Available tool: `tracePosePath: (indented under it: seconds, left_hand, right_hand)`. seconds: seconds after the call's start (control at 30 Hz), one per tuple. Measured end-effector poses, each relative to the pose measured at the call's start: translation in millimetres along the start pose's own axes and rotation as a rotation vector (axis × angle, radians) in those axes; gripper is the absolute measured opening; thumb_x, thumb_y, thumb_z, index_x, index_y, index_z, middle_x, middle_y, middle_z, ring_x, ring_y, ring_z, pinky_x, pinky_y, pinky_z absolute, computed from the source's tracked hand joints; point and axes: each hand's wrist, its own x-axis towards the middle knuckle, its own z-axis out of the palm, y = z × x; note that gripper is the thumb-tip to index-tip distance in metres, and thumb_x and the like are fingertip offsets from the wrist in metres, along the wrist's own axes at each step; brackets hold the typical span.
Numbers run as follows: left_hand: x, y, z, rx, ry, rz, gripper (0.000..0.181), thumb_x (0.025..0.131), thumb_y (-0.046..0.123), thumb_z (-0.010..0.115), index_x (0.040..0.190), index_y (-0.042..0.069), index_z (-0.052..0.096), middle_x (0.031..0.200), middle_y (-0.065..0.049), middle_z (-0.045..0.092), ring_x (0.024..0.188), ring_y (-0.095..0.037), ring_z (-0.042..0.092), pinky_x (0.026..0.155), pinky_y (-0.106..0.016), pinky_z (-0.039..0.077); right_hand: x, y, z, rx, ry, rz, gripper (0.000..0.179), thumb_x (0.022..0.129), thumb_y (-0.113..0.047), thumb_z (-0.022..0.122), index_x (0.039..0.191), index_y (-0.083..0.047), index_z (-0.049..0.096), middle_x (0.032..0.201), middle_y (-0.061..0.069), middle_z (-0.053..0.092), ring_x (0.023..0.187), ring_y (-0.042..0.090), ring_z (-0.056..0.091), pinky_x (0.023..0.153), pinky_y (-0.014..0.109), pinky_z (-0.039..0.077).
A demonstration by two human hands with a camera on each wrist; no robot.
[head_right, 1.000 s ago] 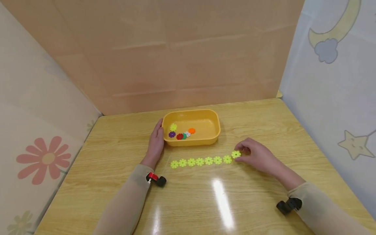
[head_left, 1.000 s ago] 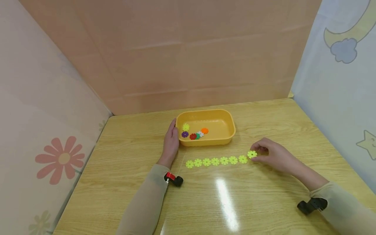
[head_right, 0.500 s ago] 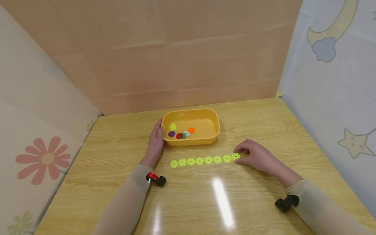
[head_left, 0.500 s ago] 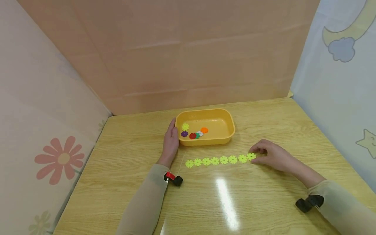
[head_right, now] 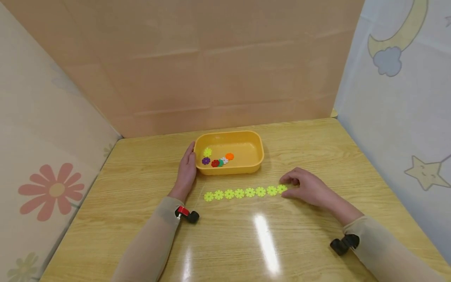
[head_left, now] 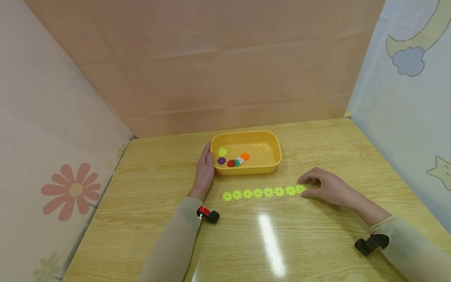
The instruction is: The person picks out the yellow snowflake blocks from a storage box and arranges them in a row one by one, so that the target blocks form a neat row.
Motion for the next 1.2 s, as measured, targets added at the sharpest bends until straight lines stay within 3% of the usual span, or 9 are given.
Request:
tracePosePath:
  seconds: [0.33, 0.57, 0.73, 0.93, 1.2]
  left_hand:
    - [0.7, -2.8, -0.7, 0.002, 0.001, -0.005, 0.061, 0.118, 0.042, 0.031, 0.177, 0.025, 0.030, 0.179, 0.003, 0.032, 0.166, -0.021, 0.026, 0.135, -0.044, 0.022]
    - [0.1, -4.1, -0.1, -0.002, -0.003, 0.007, 0.062, 0.118, 0.042, 0.031, 0.177, 0.022, 0.030, 0.179, 0.002, 0.033, 0.166, -0.022, 0.026, 0.135, -0.045, 0.023]
    - [0.1, -3.6, 0.4, 0.001, -0.001, 0.010, 0.061, 0.118, 0.042, 0.031, 0.177, 0.023, 0.031, 0.179, 0.002, 0.033, 0.166, -0.023, 0.027, 0.135, -0.046, 0.023]
    - [0.9, -4.2, 1.0, -0.002, 0.002, 0.013, 0.061, 0.119, 0.041, 0.031, 0.177, 0.022, 0.031, 0.179, 0.002, 0.033, 0.166, -0.022, 0.027, 0.135, -0.046, 0.023]
    - [0.1, -3.5, 0.7, -0.006, -0.001, 0.018, 0.061, 0.119, 0.042, 0.030, 0.177, 0.021, 0.030, 0.179, 0.002, 0.033, 0.166, -0.023, 0.027, 0.135, -0.046, 0.023]
  right_hand:
    - [18.2, -28, -13, -0.021, 0.094, -0.074, 0.040, 0.095, -0.022, 0.091, 0.130, -0.009, 0.077, 0.112, 0.003, 0.070, 0.100, 0.025, 0.060, 0.085, 0.041, 0.053]
    - [39.7, -52, -12, -0.007, 0.131, -0.153, 0.037, 0.096, -0.020, 0.089, 0.130, -0.011, 0.078, 0.105, -0.004, 0.067, 0.097, 0.022, 0.060, 0.085, 0.039, 0.053]
    - [58.7, -68, -6, 0.035, 0.121, -0.176, 0.036, 0.096, -0.014, 0.088, 0.130, -0.011, 0.078, 0.105, 0.003, 0.069, 0.098, 0.025, 0.061, 0.087, 0.044, 0.053]
    - [85.6, -89, 2, 0.074, 0.104, -0.210, 0.039, 0.095, -0.012, 0.089, 0.133, -0.012, 0.077, 0.105, 0.001, 0.067, 0.098, 0.027, 0.060, 0.087, 0.043, 0.052]
    - [119.2, -109, 14, 0.095, 0.072, -0.181, 0.038, 0.098, -0.017, 0.087, 0.135, -0.012, 0.078, 0.105, 0.003, 0.068, 0.097, 0.026, 0.057, 0.086, 0.043, 0.049]
